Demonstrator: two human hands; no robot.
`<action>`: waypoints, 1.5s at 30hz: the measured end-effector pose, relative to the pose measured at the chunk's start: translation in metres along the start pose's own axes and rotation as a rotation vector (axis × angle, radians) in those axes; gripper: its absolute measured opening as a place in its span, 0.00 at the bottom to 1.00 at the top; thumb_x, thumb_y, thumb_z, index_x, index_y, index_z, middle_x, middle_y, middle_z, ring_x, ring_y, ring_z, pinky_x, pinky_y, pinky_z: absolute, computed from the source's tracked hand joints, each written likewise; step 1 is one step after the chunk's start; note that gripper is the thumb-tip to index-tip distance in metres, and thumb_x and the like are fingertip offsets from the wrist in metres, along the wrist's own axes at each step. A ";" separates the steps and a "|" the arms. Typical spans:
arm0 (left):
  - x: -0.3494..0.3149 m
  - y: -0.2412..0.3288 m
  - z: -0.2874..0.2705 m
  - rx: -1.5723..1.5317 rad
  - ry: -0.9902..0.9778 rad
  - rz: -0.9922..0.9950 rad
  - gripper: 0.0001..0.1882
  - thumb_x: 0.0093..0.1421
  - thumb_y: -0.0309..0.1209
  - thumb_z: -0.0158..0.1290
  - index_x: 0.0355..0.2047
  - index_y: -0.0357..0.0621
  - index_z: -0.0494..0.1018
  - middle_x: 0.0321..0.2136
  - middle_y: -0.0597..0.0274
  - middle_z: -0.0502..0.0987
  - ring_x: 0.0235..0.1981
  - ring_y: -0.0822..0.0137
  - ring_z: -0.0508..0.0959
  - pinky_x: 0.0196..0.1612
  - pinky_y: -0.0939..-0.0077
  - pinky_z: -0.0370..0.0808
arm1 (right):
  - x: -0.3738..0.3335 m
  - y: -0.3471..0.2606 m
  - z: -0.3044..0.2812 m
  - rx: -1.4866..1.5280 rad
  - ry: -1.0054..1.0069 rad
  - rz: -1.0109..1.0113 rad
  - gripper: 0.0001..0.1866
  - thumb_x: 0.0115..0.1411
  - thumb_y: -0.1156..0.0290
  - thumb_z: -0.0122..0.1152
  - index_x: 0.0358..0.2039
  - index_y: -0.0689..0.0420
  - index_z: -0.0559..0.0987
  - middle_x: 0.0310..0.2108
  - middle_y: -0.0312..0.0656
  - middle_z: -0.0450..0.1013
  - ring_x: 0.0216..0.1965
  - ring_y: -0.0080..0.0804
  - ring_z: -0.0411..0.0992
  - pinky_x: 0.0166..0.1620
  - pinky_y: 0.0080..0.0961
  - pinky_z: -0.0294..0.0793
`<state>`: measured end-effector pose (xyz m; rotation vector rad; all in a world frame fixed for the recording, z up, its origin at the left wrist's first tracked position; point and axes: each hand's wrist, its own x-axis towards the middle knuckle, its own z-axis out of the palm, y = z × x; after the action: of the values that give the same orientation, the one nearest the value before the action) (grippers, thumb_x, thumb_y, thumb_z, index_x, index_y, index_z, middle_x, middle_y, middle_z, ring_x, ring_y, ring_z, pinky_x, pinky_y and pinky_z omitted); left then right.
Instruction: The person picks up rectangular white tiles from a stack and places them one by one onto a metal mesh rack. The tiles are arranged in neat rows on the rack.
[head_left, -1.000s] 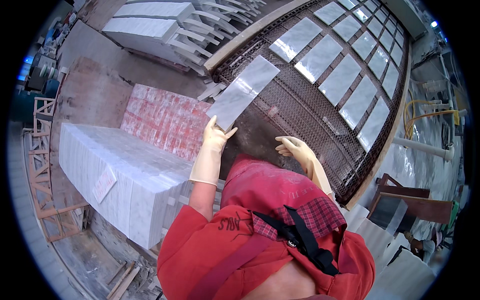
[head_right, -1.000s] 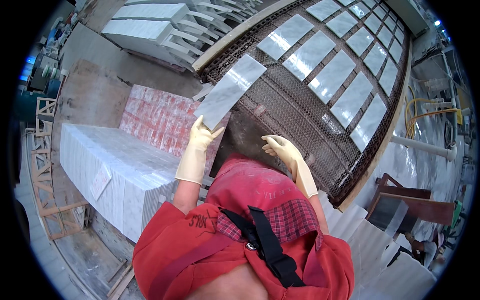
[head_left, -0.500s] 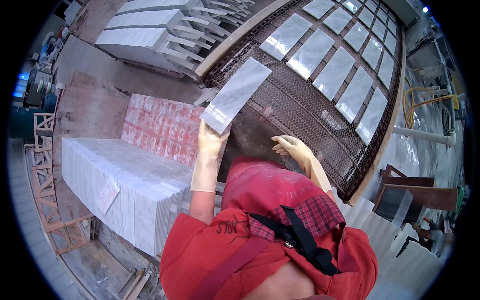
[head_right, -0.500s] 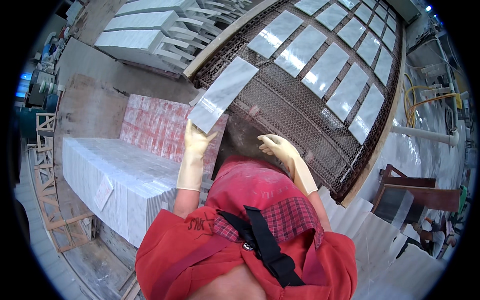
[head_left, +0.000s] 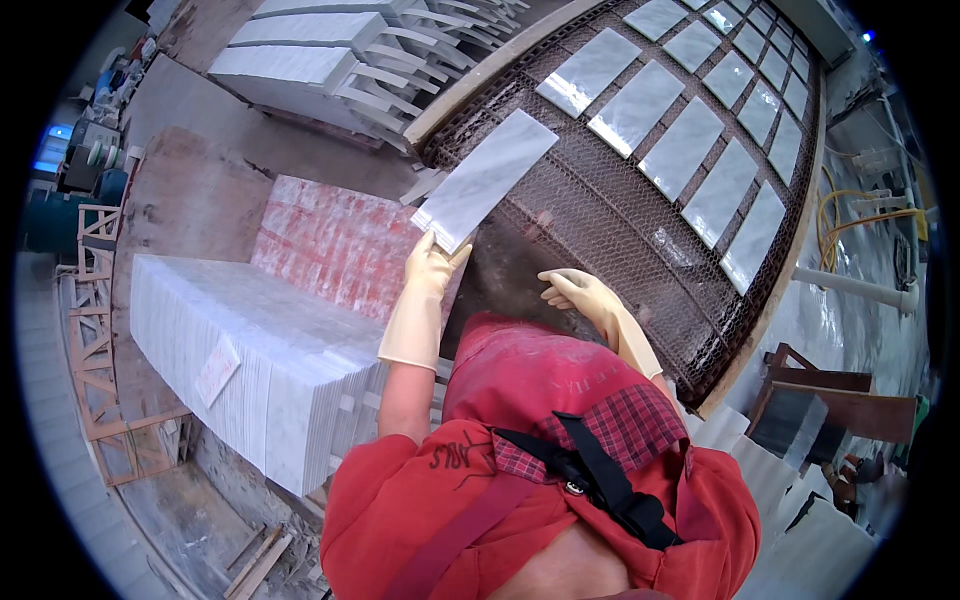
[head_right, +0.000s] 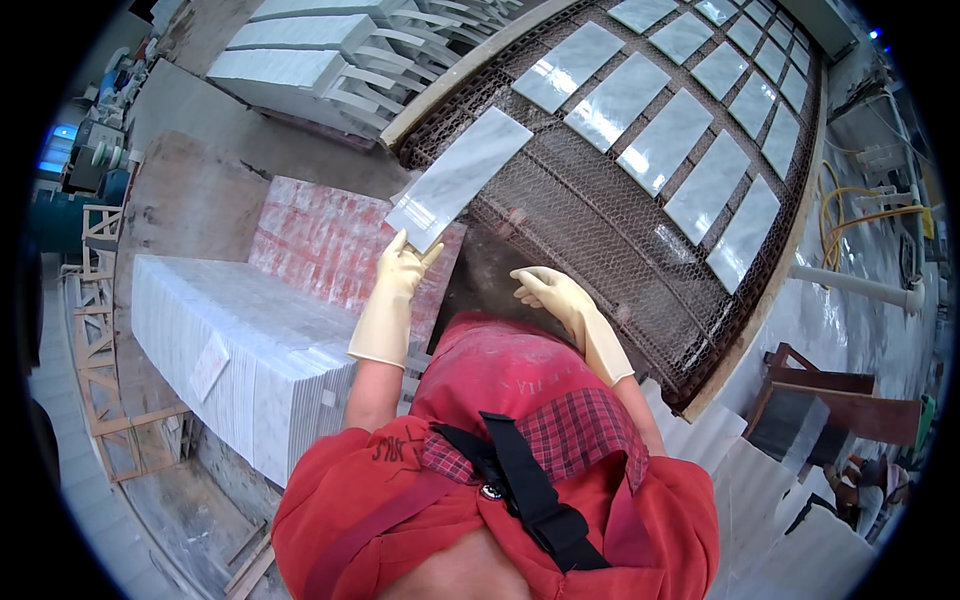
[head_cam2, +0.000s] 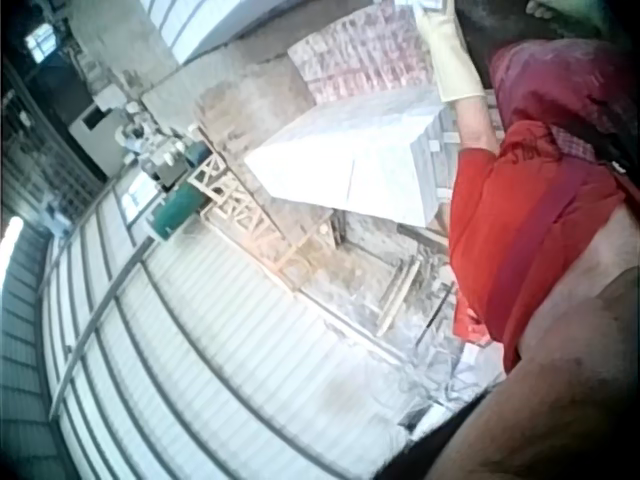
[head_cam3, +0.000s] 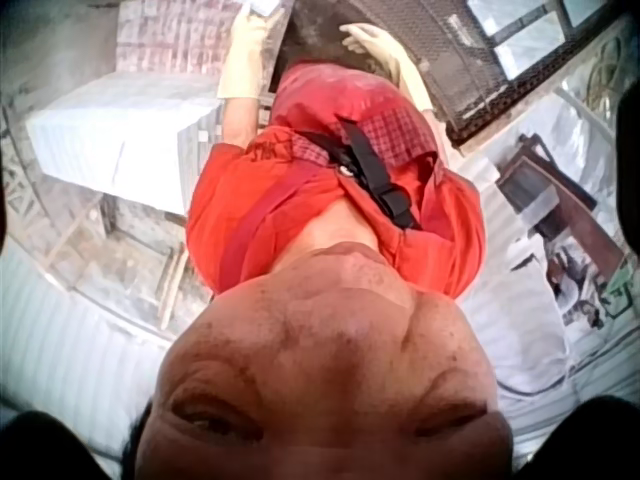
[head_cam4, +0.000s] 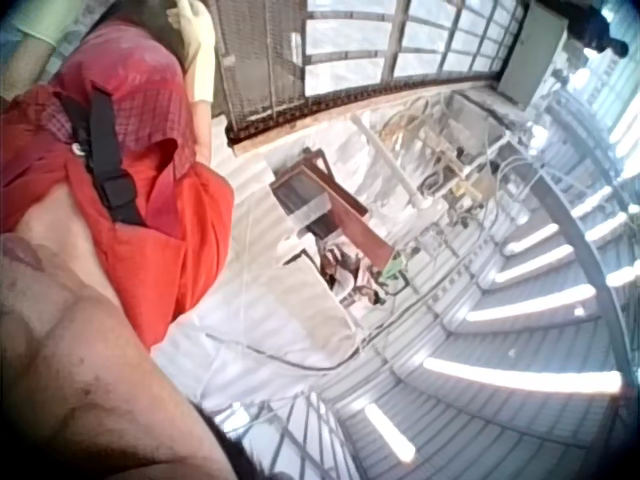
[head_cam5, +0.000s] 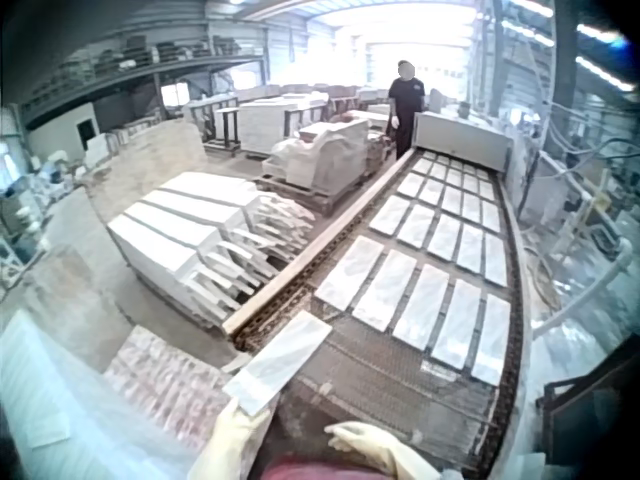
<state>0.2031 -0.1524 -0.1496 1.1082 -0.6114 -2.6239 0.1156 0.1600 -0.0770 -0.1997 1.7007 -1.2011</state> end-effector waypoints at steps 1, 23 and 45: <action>0.000 0.000 0.003 -0.007 0.036 0.020 0.21 0.77 0.40 0.43 0.63 0.41 0.67 0.61 0.50 0.74 0.60 0.45 0.76 0.59 0.32 0.75 | 0.001 -0.001 0.002 -0.006 -0.002 -0.005 0.27 0.76 0.52 0.49 0.65 0.59 0.75 0.53 0.54 0.79 0.54 0.40 0.78 0.61 0.33 0.76; 0.020 -0.005 -0.020 -0.070 0.024 0.001 0.21 0.78 0.43 0.41 0.63 0.47 0.69 0.62 0.53 0.75 0.60 0.42 0.76 0.59 0.31 0.75 | -0.029 0.035 -0.002 0.094 0.077 0.011 0.26 0.77 0.53 0.47 0.65 0.57 0.74 0.54 0.55 0.79 0.56 0.43 0.78 0.62 0.37 0.76; -0.039 -0.043 -0.050 -0.001 -0.015 0.037 0.40 0.74 0.59 0.41 0.77 0.52 0.48 0.74 0.40 0.56 0.74 0.38 0.59 0.70 0.30 0.60 | -0.009 0.062 0.007 0.072 -0.139 0.080 0.27 0.77 0.51 0.48 0.65 0.55 0.74 0.55 0.54 0.79 0.57 0.42 0.77 0.62 0.37 0.75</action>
<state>0.2644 -0.1145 -0.1765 1.0680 -0.6267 -2.6029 0.1489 0.1914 -0.1201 -0.1654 1.5283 -1.1606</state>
